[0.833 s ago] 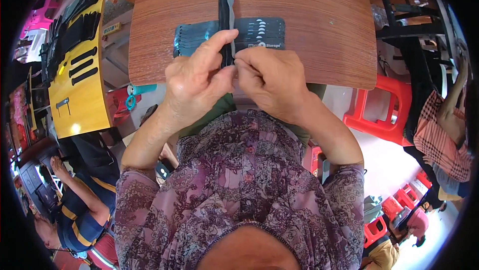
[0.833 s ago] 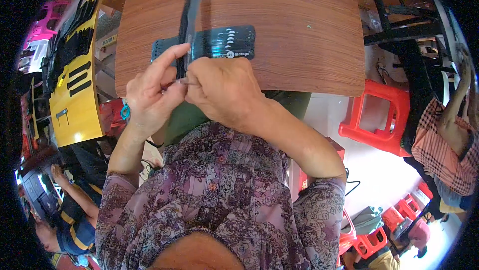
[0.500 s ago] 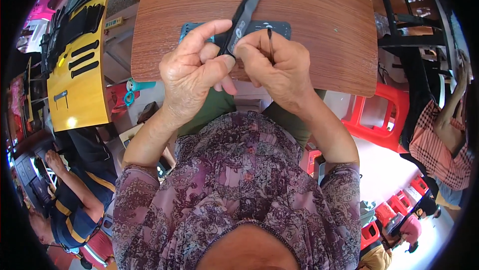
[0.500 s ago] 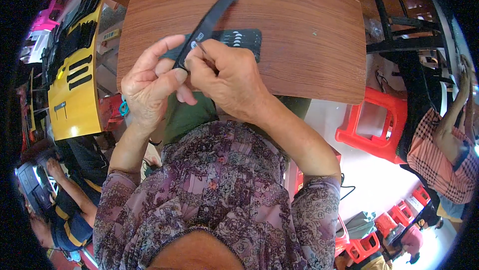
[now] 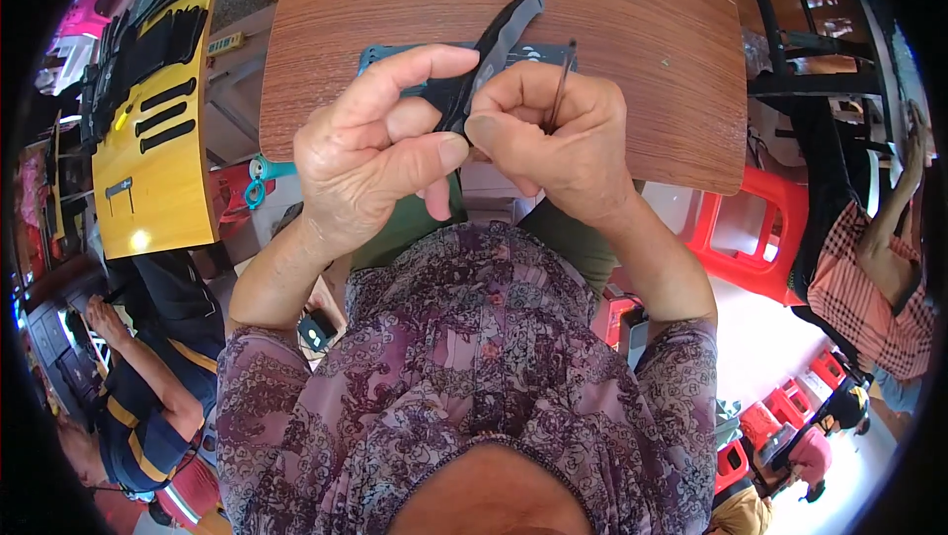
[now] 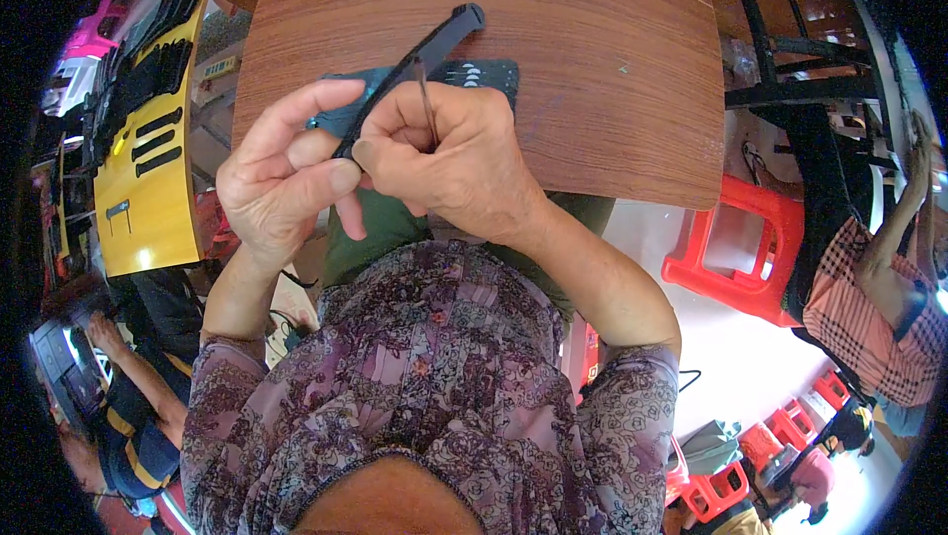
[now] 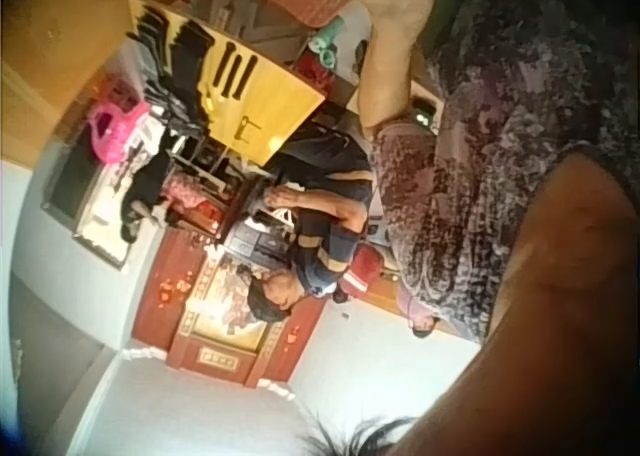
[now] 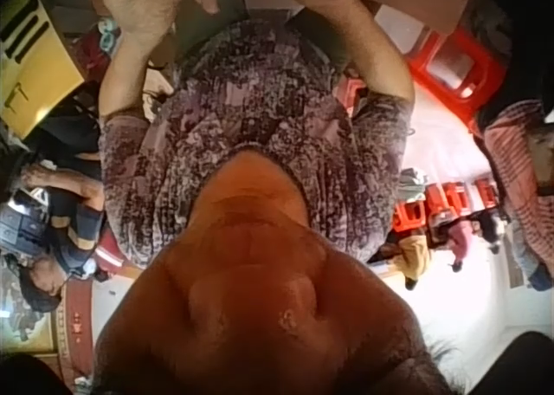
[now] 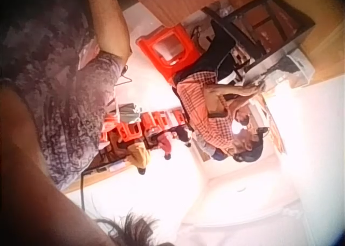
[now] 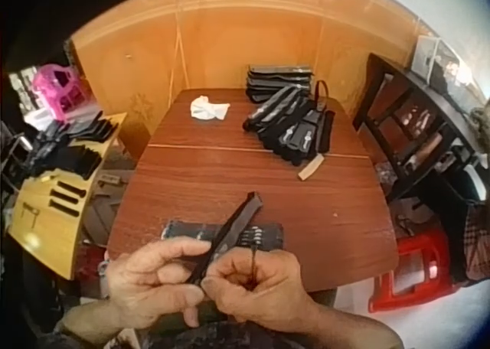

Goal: The person is assembling hook-and-loop cable straps by peeling them from a backing and stacking them at a workbench.

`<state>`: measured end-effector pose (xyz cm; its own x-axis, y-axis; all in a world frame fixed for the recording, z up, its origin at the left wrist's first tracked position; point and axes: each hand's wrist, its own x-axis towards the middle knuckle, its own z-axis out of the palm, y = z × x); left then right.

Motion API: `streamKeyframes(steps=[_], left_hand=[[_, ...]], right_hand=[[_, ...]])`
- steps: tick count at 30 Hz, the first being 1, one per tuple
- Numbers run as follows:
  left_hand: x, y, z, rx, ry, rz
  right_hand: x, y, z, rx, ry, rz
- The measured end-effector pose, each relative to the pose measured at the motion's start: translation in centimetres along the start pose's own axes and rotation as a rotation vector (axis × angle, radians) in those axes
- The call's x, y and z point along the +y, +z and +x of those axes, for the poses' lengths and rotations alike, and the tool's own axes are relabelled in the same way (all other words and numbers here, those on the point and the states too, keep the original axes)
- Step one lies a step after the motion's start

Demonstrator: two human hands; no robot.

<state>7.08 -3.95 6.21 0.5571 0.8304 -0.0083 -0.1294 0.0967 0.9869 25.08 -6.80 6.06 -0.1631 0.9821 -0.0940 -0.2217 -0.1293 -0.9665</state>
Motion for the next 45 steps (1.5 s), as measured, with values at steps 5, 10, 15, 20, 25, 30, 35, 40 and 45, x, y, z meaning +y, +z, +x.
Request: streamKeyframes(steps=[5, 10, 15, 20, 25, 30, 35, 40, 45], left_hand=[[0.0, 0.5, -0.8, 0.081, 0.020, -0.126], [0.1, 1.3, -0.9, 0.120, -0.019, -0.179], [0.6, 0.7, 0.7, 0.142, -0.190, 0.040], [1.1, -0.5, 0.5, 0.024, -0.375, -0.153], [3.3, -1.4, -0.6, 0.002, -0.442, -0.101], [2.0, -1.1, -0.2, -0.011, -0.446, -0.221], [1.1, -0.4, 1.5, -0.147, -0.515, -0.177], [0.4, 0.0, 1.6, -0.071, -0.476, -0.354], [0.6, 1.6, 1.0, 0.071, -0.258, -0.206]], right_hand=[[0.4, 0.2, -0.4, 0.034, 0.032, 0.216], [0.0, 0.3, -1.1, 0.046, -0.005, 0.036], [2.4, 0.1, -0.8, 0.008, -0.346, -0.336], [2.1, 0.8, -1.2, -0.001, -0.354, -0.288], [0.6, 0.2, -1.9, 0.127, -0.069, 0.096], [0.9, -0.9, -1.0, 0.005, 0.017, 0.174], [0.6, 0.2, -1.3, -0.128, 0.036, 0.081], [1.1, 0.2, -1.3, -0.074, -0.235, -0.187], [2.5, 0.2, -0.9, 0.079, -0.789, -0.952]])
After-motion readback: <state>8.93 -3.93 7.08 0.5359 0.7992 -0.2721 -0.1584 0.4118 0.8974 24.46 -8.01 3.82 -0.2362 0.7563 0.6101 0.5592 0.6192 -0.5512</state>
